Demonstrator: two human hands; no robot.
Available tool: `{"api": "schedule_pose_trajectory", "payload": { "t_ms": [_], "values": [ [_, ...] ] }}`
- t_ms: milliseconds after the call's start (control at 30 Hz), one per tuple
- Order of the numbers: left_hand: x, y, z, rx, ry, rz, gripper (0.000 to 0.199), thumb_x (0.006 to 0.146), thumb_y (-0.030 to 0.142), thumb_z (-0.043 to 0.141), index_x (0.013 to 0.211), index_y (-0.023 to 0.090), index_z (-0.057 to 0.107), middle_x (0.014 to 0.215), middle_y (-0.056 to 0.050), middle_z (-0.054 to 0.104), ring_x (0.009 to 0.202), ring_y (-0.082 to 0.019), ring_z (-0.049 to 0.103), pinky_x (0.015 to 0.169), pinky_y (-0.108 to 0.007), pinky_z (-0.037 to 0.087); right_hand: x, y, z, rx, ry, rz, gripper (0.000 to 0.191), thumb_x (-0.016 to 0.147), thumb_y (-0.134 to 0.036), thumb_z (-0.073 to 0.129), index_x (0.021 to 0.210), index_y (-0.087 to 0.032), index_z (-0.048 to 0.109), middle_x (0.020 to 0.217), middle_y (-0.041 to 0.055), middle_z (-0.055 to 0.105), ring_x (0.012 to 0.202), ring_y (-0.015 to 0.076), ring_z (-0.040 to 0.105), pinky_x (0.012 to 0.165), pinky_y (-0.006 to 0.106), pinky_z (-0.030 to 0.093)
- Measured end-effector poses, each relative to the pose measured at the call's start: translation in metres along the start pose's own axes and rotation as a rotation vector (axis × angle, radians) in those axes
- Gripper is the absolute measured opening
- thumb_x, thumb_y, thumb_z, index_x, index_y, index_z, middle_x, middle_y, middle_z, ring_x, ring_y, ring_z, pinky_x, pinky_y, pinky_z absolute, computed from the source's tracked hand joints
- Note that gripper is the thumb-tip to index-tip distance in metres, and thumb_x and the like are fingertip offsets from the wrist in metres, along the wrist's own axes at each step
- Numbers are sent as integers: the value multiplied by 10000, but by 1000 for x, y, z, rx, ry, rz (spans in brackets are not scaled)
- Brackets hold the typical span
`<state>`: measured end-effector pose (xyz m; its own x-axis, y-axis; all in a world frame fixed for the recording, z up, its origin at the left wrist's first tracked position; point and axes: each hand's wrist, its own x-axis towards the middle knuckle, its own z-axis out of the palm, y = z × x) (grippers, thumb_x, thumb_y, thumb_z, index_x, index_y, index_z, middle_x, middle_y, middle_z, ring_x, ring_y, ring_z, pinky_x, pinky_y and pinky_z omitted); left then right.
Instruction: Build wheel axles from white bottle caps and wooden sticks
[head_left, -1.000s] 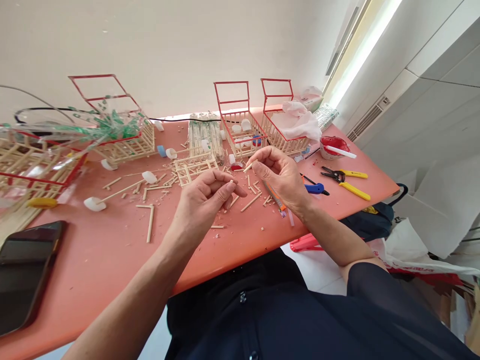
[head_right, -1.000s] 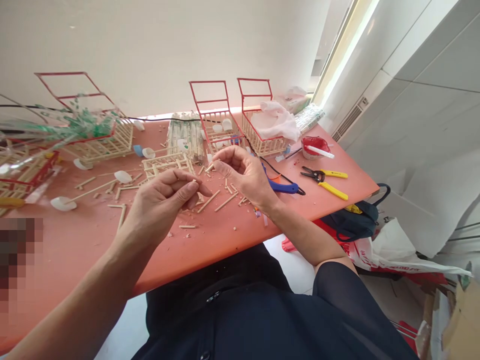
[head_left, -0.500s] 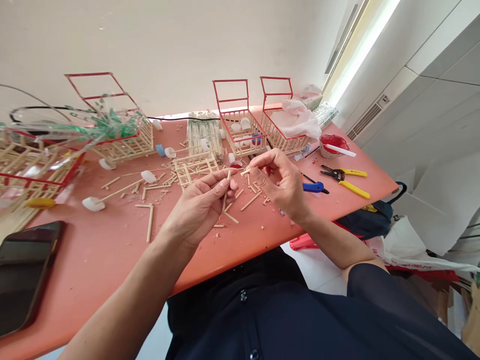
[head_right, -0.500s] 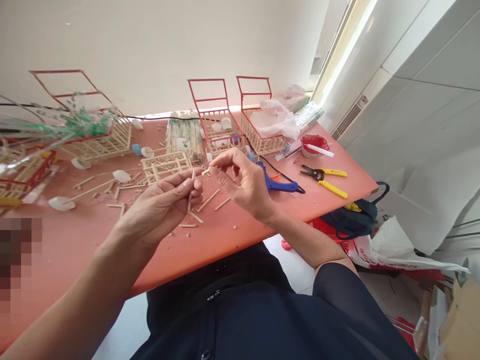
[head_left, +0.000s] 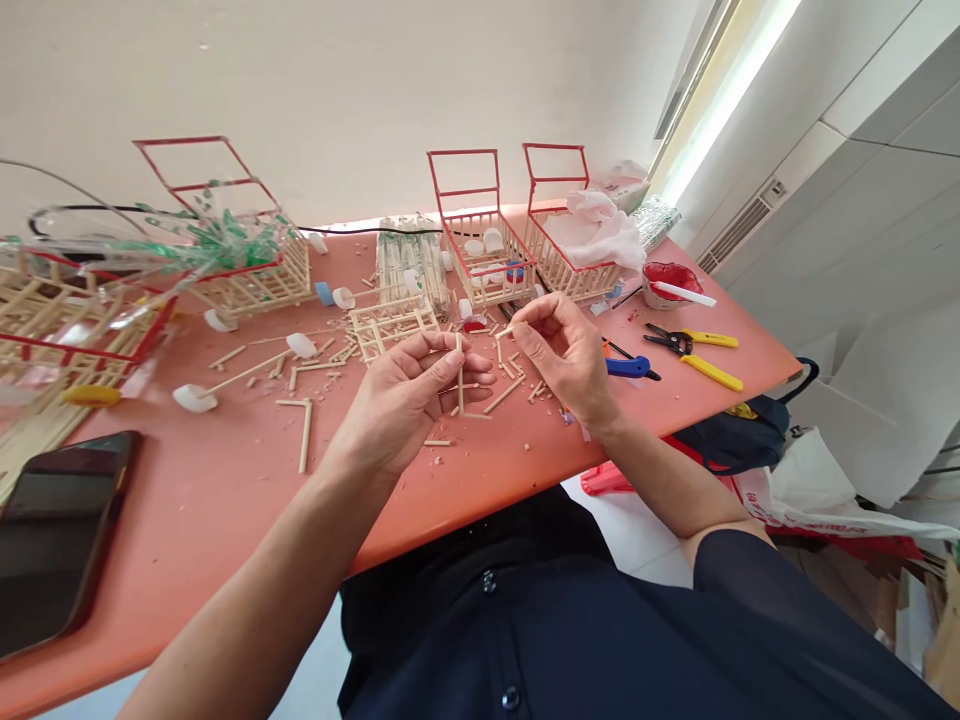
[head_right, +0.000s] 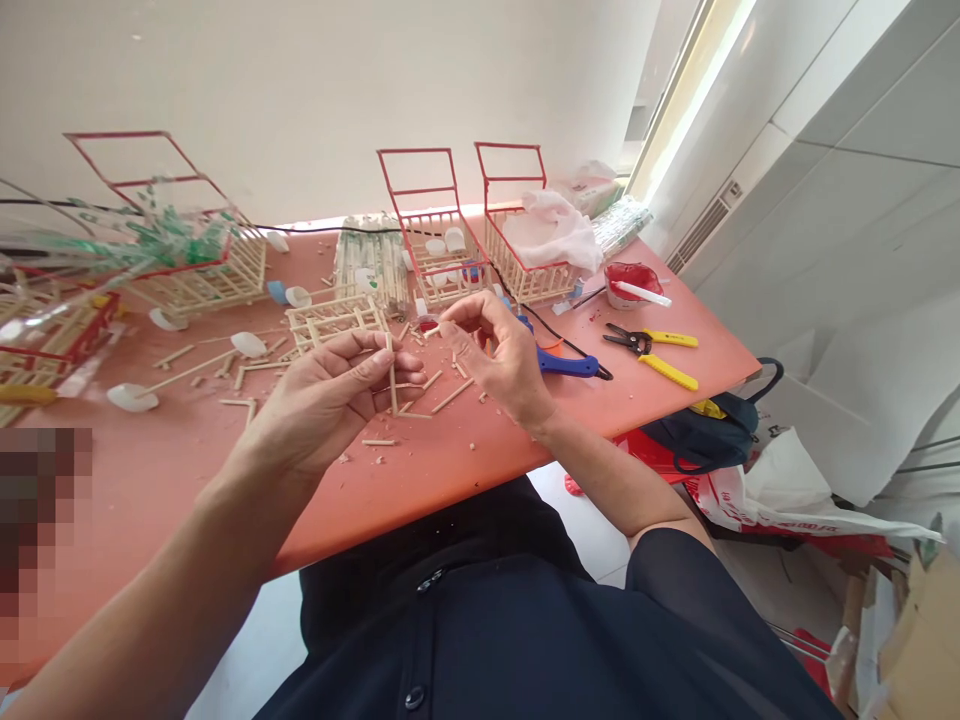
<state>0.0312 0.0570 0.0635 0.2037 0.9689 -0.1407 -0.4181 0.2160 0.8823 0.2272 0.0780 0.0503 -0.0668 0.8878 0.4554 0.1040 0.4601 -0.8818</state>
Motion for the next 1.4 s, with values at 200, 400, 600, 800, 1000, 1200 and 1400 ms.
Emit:
{"api": "schedule_pose_trajectory", "payload": {
  "t_ms": [200,400,600,800,1000,1200,1400],
  "values": [
    [-1,-3,3,10,-5,42,474,637,390,1052,885,165,717,796,4,708,741,-141,718,748,-317,695,-2,2,1,8,8,-2,409,976,-614,745,991,-217,648,911,-2,666,780,117,615,715,275,483],
    [-2,-4,4,87,-11,67,466,675,425,1022,899,166,706,770,10,687,729,-152,716,817,-377,694,-1,1,2,-1,15,0,443,966,-648,741,985,-218,635,886,-13,648,728,106,587,674,271,460],
    [-4,-4,2,147,-4,59,488,711,481,990,929,189,664,787,-30,770,769,-210,792,779,-349,661,-3,-2,2,30,2,32,466,947,-666,753,990,-222,621,919,1,671,787,120,621,719,276,487],
    [-5,-4,-1,293,-12,93,388,824,459,902,934,203,632,835,-57,808,790,-228,811,687,-295,623,-4,-2,2,48,-17,57,437,951,-632,763,990,-223,615,923,6,677,773,121,611,698,277,483],
    [-5,-3,-2,378,6,134,249,819,326,867,908,182,684,769,-17,734,682,-169,735,625,-264,616,-3,-1,2,62,-27,51,452,941,-641,765,990,-218,613,888,-12,637,766,111,586,692,269,467],
    [-5,-3,-2,409,-5,130,199,840,287,845,957,168,735,810,-17,756,714,-150,744,674,-256,646,-5,2,3,91,-53,31,363,980,-552,753,998,-215,621,913,-7,659,770,105,593,698,270,466],
    [-5,-6,-2,277,-10,104,277,815,336,905,967,161,752,817,-33,798,753,-193,800,748,-311,685,-7,4,7,137,-78,40,363,973,-550,759,989,-213,626,921,0,689,764,110,613,715,283,491]
  ]
}}
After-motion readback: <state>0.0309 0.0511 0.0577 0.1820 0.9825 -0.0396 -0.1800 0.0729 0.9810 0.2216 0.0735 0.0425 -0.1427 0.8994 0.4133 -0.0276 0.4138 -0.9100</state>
